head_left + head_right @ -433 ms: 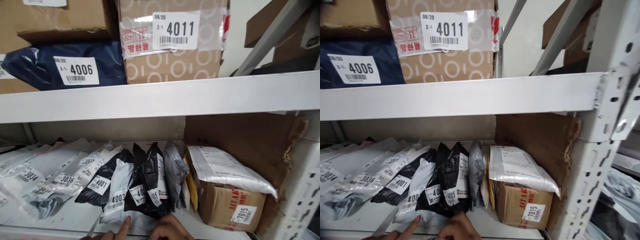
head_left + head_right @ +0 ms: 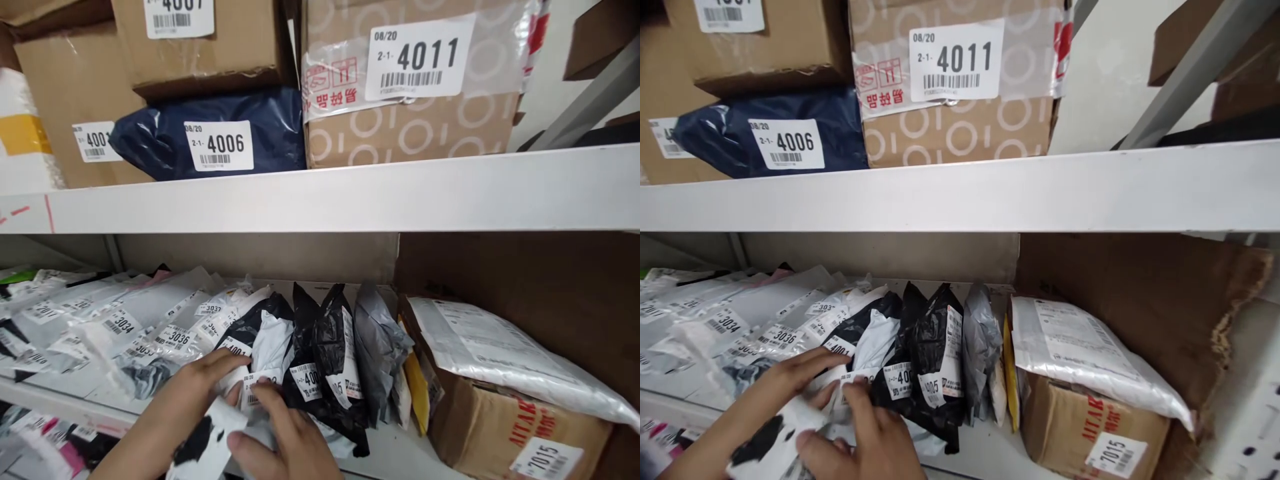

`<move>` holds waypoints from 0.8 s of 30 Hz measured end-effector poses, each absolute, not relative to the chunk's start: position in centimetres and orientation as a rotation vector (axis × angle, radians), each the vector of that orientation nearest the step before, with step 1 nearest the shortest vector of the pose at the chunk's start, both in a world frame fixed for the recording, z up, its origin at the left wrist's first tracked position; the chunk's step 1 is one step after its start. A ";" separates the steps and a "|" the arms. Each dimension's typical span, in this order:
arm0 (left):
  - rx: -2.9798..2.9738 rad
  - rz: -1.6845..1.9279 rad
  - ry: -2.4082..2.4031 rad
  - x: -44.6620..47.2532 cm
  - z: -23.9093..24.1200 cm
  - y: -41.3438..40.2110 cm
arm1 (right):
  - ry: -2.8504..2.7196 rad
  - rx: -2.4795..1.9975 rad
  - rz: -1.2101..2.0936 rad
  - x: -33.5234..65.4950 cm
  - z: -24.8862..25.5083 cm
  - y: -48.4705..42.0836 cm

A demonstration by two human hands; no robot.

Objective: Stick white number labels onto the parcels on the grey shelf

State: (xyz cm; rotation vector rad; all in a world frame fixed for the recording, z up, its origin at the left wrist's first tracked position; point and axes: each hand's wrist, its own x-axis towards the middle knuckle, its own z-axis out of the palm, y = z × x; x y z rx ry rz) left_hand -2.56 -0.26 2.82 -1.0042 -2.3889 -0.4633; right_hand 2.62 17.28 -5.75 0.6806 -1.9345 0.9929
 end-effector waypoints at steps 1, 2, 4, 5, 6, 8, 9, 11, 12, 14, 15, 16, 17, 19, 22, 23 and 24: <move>-1.019 -0.553 -2.449 -2.7 3.0 -0.3 | -1.910 0.703 0.844 1.8 -5.9 16.8; -1.021 -0.645 -2.488 -2.8 3.2 -0.3 | -1.870 0.701 0.710 1.1 -5.9 16.5; -0.980 -0.806 -2.522 -2.8 3.3 -0.3 | -1.819 0.638 0.582 0.2 -5.6 16.0; -0.932 -0.854 -2.530 -2.7 3.3 -0.2 | -1.831 0.580 0.578 0.0 -5.2 15.8; -0.875 -0.868 -2.536 -2.6 3.3 -0.1 | -1.862 0.523 0.589 -0.1 -4.8 15.7; -0.800 -0.819 -2.555 -2.4 3.3 0.2 | -1.920 0.454 0.604 0.0 -3.8 15.7; -0.784 -0.777 -2.558 -2.4 3.3 0.4 | -1.933 0.436 0.621 -0.1 -3.5 15.8; -0.756 -0.693 -2.537 -2.4 3.4 0.5 | -1.909 0.430 0.700 -0.3 -3.2 16.0; -0.728 -0.670 -2.518 -2.5 3.5 0.5 | -1.894 0.440 0.750 -0.6 -3.3 16.2; -0.659 -0.670 -2.478 -2.6 3.5 0.0 | -1.880 0.443 0.831 -1.1 -3.6 16.4; -0.630 -0.692 -2.462 -2.7 3.4 -0.4 | -1.884 0.436 0.852 -1.3 -3.7 16.5; -0.608 -0.721 -2.447 -2.6 3.3 -1.0 | -1.893 0.433 0.858 -1.4 -3.8 16.6; -0.586 -0.748 -2.420 -2.4 3.1 -1.5 | -1.907 0.441 0.857 -1.4 -3.9 16.6; -0.520 -0.786 -2.310 -1.3 2.5 -2.5 | -1.884 0.502 0.874 -0.9 -4.2 16.5; -0.424 -0.823 -2.119 2.1 2.1 -2.5 | -1.730 0.759 1.116 0.9 -5.7 15.8; -0.387 -0.851 -2.063 3.5 2.2 -1.9 | -1.682 0.819 1.261 1.6 -6.5 15.5; -0.337 -0.880 -2.006 4.9 2.4 -1.1 | -1.665 0.859 1.412 2.4 -7.3 15.2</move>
